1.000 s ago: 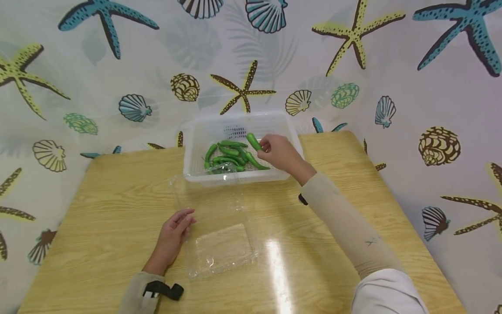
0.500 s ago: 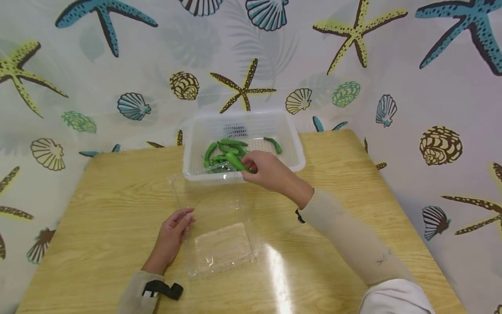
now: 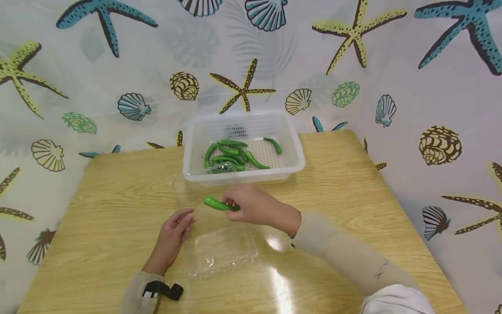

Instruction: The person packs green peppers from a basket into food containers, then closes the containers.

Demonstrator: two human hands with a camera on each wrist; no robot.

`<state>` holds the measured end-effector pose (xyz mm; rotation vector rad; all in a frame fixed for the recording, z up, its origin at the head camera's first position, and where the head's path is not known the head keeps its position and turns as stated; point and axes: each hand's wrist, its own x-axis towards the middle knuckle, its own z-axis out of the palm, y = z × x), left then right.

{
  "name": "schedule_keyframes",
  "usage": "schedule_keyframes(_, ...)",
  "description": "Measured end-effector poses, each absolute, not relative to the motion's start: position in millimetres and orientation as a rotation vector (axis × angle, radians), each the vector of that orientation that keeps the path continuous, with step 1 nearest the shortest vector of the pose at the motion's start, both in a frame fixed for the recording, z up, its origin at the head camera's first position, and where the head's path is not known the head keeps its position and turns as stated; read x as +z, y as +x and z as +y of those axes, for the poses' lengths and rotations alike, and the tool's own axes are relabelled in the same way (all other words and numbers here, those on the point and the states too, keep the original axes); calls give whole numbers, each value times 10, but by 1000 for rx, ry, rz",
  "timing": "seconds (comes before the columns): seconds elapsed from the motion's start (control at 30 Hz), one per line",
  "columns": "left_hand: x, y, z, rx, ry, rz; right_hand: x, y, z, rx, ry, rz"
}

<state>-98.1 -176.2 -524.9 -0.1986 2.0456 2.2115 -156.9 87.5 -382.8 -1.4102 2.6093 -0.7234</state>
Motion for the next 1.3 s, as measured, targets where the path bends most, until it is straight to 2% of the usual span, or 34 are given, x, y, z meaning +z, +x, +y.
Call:
schedule_keyframes(0.27, -5055, -923, -1728, 2197, -179, 2047, -4059, -1450, 765, -636, -1481, 2508)
schedule_keyframes(0.53, -5033, -913, -1723, 2192, -176, 2057, -4220, -1347, 644, -510, -1495, 2475)
schedule_keyframes(0.97, -5255, -983, -1761, 2233, -194, 2021, -4423, -1243, 481, -200, -1696, 2565)
schedule_keyframes(1.3, -5291, -969, -1751, 2268, -189, 2014, -4521, -1218, 373, 18, -1803, 2588)
